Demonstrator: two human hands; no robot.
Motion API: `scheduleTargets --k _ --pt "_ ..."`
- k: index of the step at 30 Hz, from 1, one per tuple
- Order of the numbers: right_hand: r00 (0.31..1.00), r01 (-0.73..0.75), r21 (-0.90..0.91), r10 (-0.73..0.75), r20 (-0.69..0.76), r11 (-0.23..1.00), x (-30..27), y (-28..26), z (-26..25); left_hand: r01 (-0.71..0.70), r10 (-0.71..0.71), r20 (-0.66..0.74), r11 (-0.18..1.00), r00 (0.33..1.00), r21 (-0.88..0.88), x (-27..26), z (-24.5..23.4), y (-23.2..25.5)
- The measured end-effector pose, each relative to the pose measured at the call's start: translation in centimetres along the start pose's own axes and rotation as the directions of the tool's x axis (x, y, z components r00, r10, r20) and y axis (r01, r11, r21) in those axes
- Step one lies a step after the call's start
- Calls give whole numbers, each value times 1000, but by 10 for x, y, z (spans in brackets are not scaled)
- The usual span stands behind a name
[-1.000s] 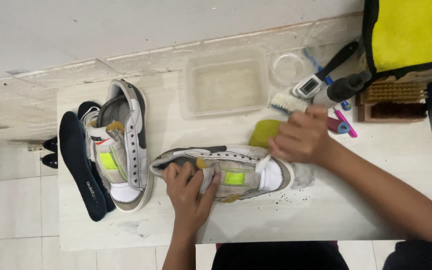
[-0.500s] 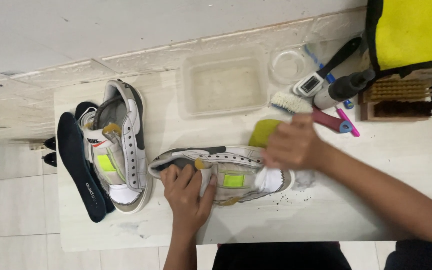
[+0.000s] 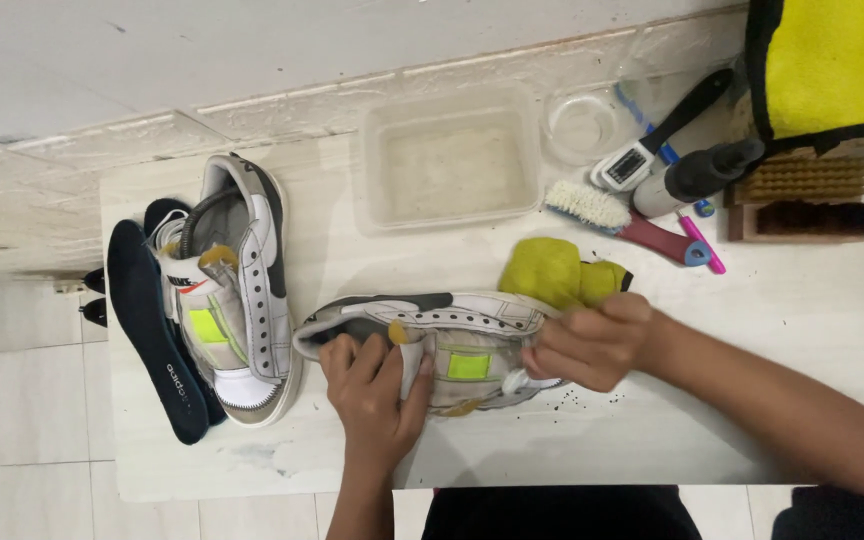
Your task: The person scrubs the upper and side panels of a white Nike sneaker using a toothbrush and a yellow cloth. They repeatedly dip the toothbrush into a small container of soapy water and continue scrubbing the shoe's surface.
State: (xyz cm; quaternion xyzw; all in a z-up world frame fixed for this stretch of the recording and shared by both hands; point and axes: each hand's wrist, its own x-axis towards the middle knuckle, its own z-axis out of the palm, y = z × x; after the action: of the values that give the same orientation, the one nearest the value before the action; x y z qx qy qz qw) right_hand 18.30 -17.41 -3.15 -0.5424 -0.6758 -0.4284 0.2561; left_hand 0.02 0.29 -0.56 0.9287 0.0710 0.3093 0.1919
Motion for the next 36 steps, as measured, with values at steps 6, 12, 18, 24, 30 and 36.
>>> scheduleTargets --k 6,12,18,24,30,36 --pt "960 209 -307 -254 -116 928 14 1 -4 18 -18 21 1000 1000 -9 2 -1 0" --pt "949 180 -348 -255 -184 920 8 -3 -6 113 -128 -66 975 990 -192 -10 4 -1" --pt "975 150 -355 -197 -101 923 9 -6 -12 -297 358 -176 907 917 299 -5 -2 27" --pt "980 180 -325 -196 -19 929 14 -4 -20 118 -142 -243 987 960 -110 -49 -10 17" --pt "962 256 -299 -274 -19 919 -6 -17 -14 117 -118 -12 992 993 -44 -21 -27 16" --pt "975 217 -507 -208 75 834 22 -32 -37 25 -10 75 977 997 -210 -5 -28 13"
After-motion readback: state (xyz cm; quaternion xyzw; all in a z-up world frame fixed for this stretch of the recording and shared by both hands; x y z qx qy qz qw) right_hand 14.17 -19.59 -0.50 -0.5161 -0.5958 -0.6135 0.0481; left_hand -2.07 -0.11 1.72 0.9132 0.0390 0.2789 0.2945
